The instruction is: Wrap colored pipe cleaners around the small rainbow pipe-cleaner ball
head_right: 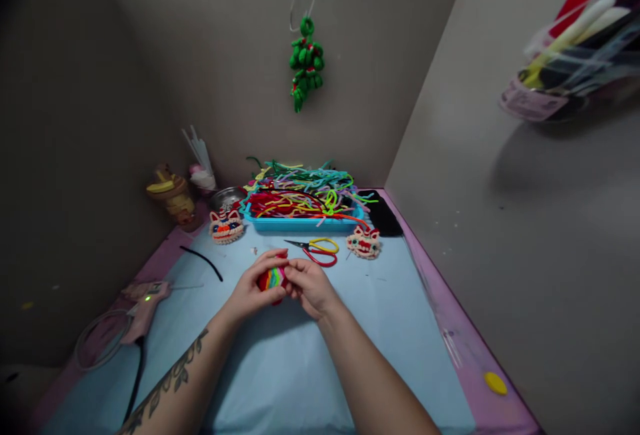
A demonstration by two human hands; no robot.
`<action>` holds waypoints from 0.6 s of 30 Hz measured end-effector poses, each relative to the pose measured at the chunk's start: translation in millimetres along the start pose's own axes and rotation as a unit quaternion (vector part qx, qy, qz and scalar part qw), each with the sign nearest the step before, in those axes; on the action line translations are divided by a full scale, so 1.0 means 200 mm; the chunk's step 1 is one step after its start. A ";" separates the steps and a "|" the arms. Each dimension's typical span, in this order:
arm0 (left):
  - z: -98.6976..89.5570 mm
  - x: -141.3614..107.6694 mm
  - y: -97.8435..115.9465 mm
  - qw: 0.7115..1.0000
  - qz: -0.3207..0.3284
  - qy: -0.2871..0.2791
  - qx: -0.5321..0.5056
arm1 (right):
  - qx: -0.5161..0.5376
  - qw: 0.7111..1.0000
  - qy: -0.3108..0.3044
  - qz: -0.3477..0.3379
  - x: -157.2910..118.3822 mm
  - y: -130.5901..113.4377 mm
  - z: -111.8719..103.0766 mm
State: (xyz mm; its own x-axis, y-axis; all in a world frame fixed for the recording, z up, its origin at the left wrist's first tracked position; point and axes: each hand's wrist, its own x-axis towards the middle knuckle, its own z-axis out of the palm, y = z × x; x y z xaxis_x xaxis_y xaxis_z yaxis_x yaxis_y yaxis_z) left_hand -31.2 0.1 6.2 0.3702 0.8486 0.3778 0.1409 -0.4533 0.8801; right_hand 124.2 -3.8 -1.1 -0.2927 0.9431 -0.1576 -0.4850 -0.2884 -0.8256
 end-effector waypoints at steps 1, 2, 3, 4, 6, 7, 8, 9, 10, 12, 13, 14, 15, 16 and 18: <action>0.01 0.00 0.00 1.000 -0.002 0.001 -0.005 | -0.007 1.000 0.001 -0.007 0.00 0.00 0.00; 0.01 0.00 -0.01 1.000 -0.002 0.001 -0.011 | -0.012 1.000 0.000 -0.014 0.00 0.00 0.00; 0.01 0.00 -0.01 1.000 -0.003 0.004 -0.015 | -0.014 1.000 0.001 -0.022 0.00 0.00 0.01; 0.01 0.00 -0.02 1.000 -0.003 0.011 -0.014 | -0.017 0.999 0.004 -0.027 0.00 0.01 0.01; 0.01 0.01 -0.03 0.999 -0.004 0.035 -0.005 | -0.026 0.999 0.014 -0.037 0.01 0.01 0.01; 0.01 0.01 -0.03 0.999 -0.007 0.045 0.002 | -0.032 0.998 0.019 -0.044 0.01 0.01 0.01; 0.00 0.01 -0.03 0.999 -0.014 0.049 0.008 | -0.036 0.998 0.020 -0.051 0.01 0.02 0.02; 0.00 0.01 -0.03 0.999 -0.022 0.047 0.011 | -0.039 0.998 0.017 -0.055 0.01 0.02 0.02; 0.00 0.02 -0.03 0.999 -0.031 0.040 0.014 | -0.039 0.998 0.012 -0.056 0.01 0.02 0.03; -0.01 0.02 -0.02 0.999 -0.042 0.027 0.019 | -0.026 0.998 0.004 -0.049 0.00 0.02 0.04; -0.01 0.02 -0.01 0.999 -0.040 0.023 0.024 | -0.016 0.999 0.003 -0.043 0.00 0.02 0.04; -0.01 0.02 -0.01 0.999 -0.034 0.021 0.030 | -0.008 0.999 0.005 -0.038 0.00 0.02 0.05; -0.01 0.02 -0.01 0.999 -0.025 0.019 0.036 | -0.004 0.999 0.009 -0.036 0.00 0.02 0.05; -0.01 0.02 -0.01 0.999 -0.017 0.017 0.042 | -0.002 0.999 0.015 -0.037 0.00 0.02 0.05; 0.00 0.02 -0.01 0.999 -0.009 0.012 0.048 | -0.007 0.999 0.029 -0.044 0.00 0.02 0.04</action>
State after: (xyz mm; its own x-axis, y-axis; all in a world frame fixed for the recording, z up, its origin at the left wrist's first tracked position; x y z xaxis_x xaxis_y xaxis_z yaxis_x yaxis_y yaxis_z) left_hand -30.6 5.0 7.0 0.3451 0.8624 0.3704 0.2359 -0.4617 0.8551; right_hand 115.6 -5.6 -0.5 -0.2015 0.9728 -0.1140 -0.4952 -0.2016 -0.8450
